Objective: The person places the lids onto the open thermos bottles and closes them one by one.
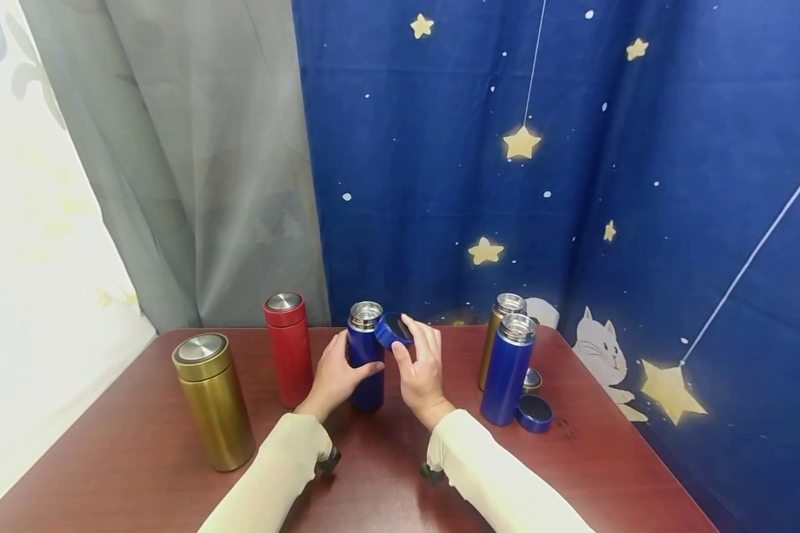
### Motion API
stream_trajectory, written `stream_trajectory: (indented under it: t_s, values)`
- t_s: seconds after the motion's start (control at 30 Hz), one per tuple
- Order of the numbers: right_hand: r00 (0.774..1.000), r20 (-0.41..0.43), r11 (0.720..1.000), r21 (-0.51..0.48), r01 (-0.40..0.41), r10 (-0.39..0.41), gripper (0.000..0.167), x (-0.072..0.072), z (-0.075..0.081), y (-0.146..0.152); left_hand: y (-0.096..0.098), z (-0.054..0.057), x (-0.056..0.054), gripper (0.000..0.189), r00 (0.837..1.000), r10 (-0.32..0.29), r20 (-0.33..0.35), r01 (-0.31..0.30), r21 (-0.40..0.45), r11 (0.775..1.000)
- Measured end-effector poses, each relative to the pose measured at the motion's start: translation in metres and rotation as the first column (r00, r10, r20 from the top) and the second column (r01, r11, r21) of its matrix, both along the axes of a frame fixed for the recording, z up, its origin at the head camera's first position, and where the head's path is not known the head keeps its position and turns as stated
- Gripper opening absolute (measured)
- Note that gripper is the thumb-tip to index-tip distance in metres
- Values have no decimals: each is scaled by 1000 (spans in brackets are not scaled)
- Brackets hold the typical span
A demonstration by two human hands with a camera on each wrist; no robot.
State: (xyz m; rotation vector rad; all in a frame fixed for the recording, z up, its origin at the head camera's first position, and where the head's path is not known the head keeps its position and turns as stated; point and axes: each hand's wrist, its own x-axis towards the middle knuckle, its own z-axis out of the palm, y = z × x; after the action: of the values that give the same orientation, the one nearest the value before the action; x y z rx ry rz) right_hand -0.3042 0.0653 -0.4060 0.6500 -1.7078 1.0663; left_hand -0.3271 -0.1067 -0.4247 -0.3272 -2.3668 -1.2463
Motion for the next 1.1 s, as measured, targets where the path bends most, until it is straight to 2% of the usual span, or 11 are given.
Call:
stream_trajectory:
  t_s: [0.27, 0.53, 0.9, 1.1]
  values:
    - [1000, -10, 1000, -28, 15, -15, 48, -1, 7, 0, 2, 1, 6, 82, 1000, -24, -2, 24, 6, 1000]
    - [1000, -4, 1000, -9, -13, 13, 47, 0, 14, 0, 0, -2, 14, 80, 999, -26, 25, 25, 28, 999]
    - [999, -4, 999, -2, -38, 38, 48, -2, 22, 4, 6, -4, 18, 75, 995, -89, -47, 91, 29, 995]
    - [998, 32, 998, 21, -60, 59, 51, -2, 24, 4, 5, -7, 19, 74, 992, -104, -73, 107, 44, 993]
